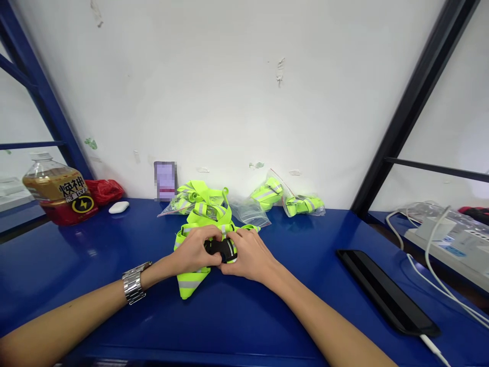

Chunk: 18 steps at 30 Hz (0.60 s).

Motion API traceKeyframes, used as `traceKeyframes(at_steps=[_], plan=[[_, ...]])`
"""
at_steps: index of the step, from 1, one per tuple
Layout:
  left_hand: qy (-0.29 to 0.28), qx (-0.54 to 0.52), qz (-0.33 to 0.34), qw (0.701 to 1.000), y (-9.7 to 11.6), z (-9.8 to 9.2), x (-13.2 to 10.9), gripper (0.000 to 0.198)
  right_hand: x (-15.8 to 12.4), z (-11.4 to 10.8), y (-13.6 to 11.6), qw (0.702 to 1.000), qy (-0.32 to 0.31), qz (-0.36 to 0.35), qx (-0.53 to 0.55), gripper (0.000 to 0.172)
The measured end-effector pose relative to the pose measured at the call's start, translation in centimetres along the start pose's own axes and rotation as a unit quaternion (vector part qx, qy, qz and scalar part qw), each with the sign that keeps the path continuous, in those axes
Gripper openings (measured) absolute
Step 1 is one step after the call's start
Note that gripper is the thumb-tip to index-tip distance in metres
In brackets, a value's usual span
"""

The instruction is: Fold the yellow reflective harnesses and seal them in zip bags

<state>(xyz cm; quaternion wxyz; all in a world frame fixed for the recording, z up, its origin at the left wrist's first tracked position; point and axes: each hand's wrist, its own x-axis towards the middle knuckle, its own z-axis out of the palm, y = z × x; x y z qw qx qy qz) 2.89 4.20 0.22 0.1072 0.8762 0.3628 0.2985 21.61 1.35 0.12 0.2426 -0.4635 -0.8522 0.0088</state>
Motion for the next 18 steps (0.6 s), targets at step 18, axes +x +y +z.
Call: traceKeyframes(at_steps=[18], plan=[[-0.107, 0.088, -0.001, 0.99, -1.0, -3.2, -1.4, 0.055, -0.6, -1.2, 1.3, 0.998, -0.033, 0.017, 0.046, 0.06]])
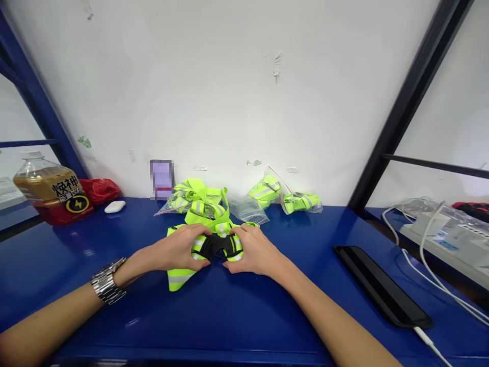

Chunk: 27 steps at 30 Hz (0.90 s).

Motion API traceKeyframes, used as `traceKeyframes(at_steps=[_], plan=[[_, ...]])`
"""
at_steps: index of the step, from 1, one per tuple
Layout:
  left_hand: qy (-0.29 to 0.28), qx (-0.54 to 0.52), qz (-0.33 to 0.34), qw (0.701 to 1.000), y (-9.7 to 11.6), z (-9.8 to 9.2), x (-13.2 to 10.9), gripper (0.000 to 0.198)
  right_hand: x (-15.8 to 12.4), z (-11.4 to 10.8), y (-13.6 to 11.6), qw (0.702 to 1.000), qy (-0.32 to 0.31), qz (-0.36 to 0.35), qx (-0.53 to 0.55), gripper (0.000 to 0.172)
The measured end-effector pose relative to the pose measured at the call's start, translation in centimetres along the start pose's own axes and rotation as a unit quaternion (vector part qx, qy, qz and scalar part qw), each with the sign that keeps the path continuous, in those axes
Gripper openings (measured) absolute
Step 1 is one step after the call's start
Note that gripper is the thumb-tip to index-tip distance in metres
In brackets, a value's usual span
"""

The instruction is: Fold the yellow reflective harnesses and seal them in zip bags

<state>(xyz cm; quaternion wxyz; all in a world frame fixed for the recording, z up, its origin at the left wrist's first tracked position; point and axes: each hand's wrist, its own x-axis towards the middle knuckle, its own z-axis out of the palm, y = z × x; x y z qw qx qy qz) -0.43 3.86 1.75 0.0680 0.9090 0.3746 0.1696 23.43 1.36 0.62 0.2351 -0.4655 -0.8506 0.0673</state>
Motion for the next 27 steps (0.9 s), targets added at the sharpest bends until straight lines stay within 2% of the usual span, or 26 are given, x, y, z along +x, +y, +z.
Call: traceKeyframes(at_steps=[5, 12, 15, 19, 22, 24, 27], plan=[[0.018, 0.017, -0.008, 1.0, 0.3, -0.8, -0.4, 0.057, 0.0, -0.8, 0.3, 0.999, 0.034, -0.021, 0.013, 0.057], [0.069, 0.009, 0.0, 0.998, -0.2, -0.4, -0.4, 0.063, 0.1, -2.0, 1.1, 0.995, 0.076, -0.054, 0.021, 0.054], [0.124, 0.007, 0.001, 0.992, -1.0, -0.6, -0.2, 0.058, -0.2, -2.6, 2.2, 0.992, 0.121, -0.023, 0.026, 0.052], [0.229, 0.005, -0.001, 0.973, -2.1, -1.2, 0.0, 0.051, -0.6, -3.6, 3.6, 0.979, 0.195, 0.037, 0.034, 0.048], [0.279, 0.004, 0.034, 0.96, -2.0, -1.5, -0.2, 0.05, -0.7, -3.7, 3.5, 0.976, 0.212, 0.028, 0.042, 0.049], [0.28, 0.001, 0.068, 0.958, -1.5, -1.3, -0.3, 0.05, -0.6, -3.4, 3.0, 0.978, 0.202, 0.001, 0.044, 0.051], [0.249, -0.008, 0.108, 0.962, -0.9, -0.8, -0.5, 0.051, -0.4, -2.6, 2.2, 0.984, 0.171, -0.035, 0.042, 0.053]])
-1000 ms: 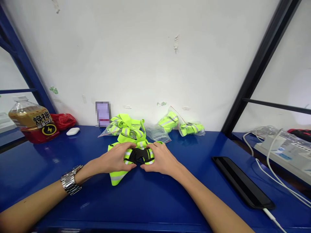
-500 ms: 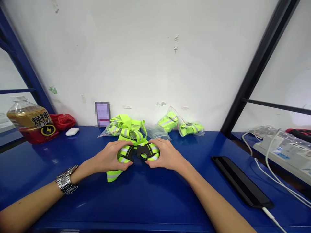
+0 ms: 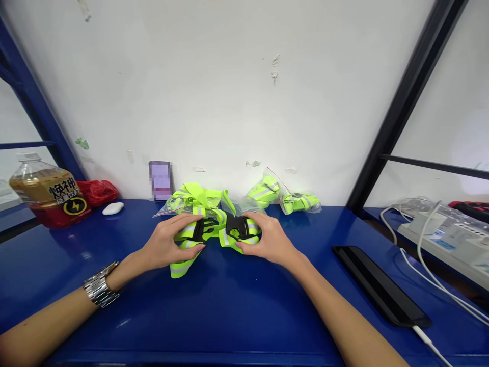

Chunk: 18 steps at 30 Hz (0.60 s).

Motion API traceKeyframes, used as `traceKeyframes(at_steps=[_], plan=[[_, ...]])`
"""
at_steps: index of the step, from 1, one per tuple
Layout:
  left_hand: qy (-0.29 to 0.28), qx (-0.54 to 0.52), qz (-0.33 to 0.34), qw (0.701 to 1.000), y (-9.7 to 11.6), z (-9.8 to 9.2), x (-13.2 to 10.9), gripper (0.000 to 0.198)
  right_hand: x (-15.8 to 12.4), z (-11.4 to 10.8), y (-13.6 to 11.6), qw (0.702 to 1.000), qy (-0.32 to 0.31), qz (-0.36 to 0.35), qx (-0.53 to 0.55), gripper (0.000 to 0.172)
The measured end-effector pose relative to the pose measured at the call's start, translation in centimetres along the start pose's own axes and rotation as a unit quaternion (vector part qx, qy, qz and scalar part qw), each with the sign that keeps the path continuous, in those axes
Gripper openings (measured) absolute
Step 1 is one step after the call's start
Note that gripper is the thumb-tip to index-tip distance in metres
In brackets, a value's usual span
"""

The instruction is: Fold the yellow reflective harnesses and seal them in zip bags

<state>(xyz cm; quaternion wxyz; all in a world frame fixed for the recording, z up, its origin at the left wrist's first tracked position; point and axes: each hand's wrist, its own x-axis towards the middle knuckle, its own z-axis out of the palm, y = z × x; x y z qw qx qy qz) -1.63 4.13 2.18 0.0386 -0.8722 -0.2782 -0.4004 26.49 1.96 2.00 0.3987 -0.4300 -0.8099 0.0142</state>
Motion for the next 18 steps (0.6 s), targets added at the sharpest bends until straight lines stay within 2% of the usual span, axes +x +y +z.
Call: traceKeyframes(at_steps=[4, 11, 18], plan=[[-0.024, -0.009, 0.012, 1.0, 0.28, 0.5, -0.4, 0.054, -0.17, 0.65, -0.53, 1.0, -0.017, -0.014, -0.002, 0.055], [-0.031, -0.028, 0.033, 0.999, 0.23, 0.71, -0.4, 0.057, -0.38, 0.69, -0.7, 0.999, -0.039, -0.025, -0.02, 0.054], [-0.039, -0.019, 0.04, 0.998, 0.11, 0.75, -0.42, 0.057, -0.62, 1.03, -0.9, 0.995, -0.027, -0.062, -0.073, 0.055]])
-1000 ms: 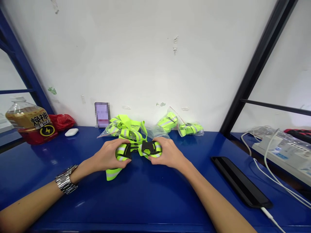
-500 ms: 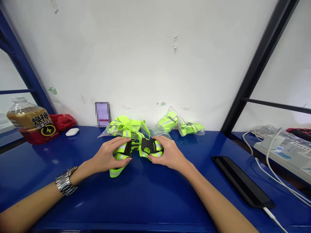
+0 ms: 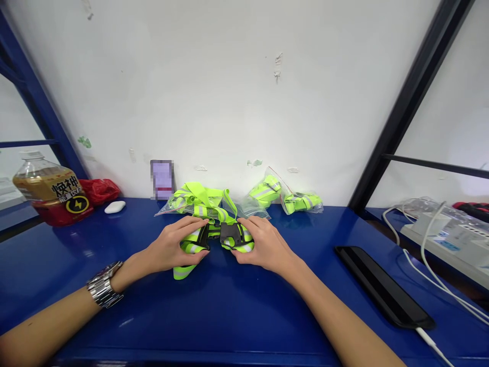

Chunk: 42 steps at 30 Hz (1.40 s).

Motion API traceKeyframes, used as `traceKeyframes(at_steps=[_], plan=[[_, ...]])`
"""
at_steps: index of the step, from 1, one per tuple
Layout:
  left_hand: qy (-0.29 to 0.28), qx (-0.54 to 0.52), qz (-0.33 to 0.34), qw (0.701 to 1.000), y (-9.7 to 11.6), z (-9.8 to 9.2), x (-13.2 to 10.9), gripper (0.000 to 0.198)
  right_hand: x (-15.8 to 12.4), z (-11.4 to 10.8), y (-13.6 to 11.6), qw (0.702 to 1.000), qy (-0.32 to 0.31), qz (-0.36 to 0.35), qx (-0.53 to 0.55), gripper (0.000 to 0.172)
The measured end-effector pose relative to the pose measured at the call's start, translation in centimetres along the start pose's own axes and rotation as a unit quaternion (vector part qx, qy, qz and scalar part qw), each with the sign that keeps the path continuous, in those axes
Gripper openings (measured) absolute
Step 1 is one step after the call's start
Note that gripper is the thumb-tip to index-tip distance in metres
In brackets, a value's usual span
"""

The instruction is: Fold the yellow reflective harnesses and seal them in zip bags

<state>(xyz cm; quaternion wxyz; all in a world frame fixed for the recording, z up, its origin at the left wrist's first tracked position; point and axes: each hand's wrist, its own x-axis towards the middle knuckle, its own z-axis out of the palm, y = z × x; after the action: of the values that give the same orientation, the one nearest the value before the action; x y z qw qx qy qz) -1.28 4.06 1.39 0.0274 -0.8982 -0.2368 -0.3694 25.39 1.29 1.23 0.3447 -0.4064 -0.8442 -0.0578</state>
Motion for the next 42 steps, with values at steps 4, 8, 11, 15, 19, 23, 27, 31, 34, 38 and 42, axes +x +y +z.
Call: traceKeyframes(at_steps=[4, 8, 11, 15, 19, 23, 27, 31, 34, 38, 42], plan=[[-0.026, 0.018, -0.006, 0.999, 0.0, -0.1, -0.1, 0.057, 0.0, 0.0, -0.3, 0.999, -0.001, -0.015, -0.049, 0.047], [-0.045, 0.031, -0.002, 0.998, -0.1, -0.2, 0.0, 0.055, 0.0, -0.1, -0.6, 0.998, -0.005, -0.029, -0.063, 0.044], [-0.06, 0.041, -0.002, 0.997, 0.0, -0.1, -0.1, 0.055, 0.1, 0.1, -0.9, 0.996, -0.009, -0.042, -0.072, 0.042], [-0.062, 0.068, -0.013, 0.996, 0.9, 0.4, -0.1, 0.084, 0.2, 1.1, -1.3, 0.996, -0.024, -0.036, -0.079, 0.038], [-0.052, 0.074, 0.049, 0.995, 2.6, 1.0, 0.4, 0.095, 0.3, 2.1, -1.3, 0.996, -0.071, -0.021, -0.055, 0.037], [-0.071, 0.084, 0.059, 0.992, 2.8, 0.6, 1.0, 0.088, 0.3, 1.8, -1.1, 0.998, -0.054, 0.01, -0.038, 0.042], [-0.046, 0.104, 0.007, 0.994, 2.2, -0.3, 0.9, 0.084, 0.5, 1.2, -1.3, 0.999, -0.004, 0.048, -0.009, 0.044], [0.025, 0.068, 0.071, 0.995, 4.9, -0.1, 0.3, 0.047, 1.0, 0.9, -1.4, 0.995, 0.017, 0.101, 0.01, 0.044], [-0.101, -0.002, 0.116, 0.988, 8.2, 1.2, 0.0, 0.02, 1.3, 0.4, -1.6, 0.991, 0.024, 0.131, 0.025, 0.044], [-0.175, 0.006, 0.0, 0.985, 8.8, 3.3, 0.1, 0.026, 1.5, -0.4, -1.7, 0.988, 0.044, 0.142, 0.052, 0.039], [-0.132, 0.017, -0.14, 0.981, 5.5, 3.9, 0.2, 0.03, 1.5, -0.9, -1.5, 0.982, 0.062, 0.16, 0.079, 0.039]])
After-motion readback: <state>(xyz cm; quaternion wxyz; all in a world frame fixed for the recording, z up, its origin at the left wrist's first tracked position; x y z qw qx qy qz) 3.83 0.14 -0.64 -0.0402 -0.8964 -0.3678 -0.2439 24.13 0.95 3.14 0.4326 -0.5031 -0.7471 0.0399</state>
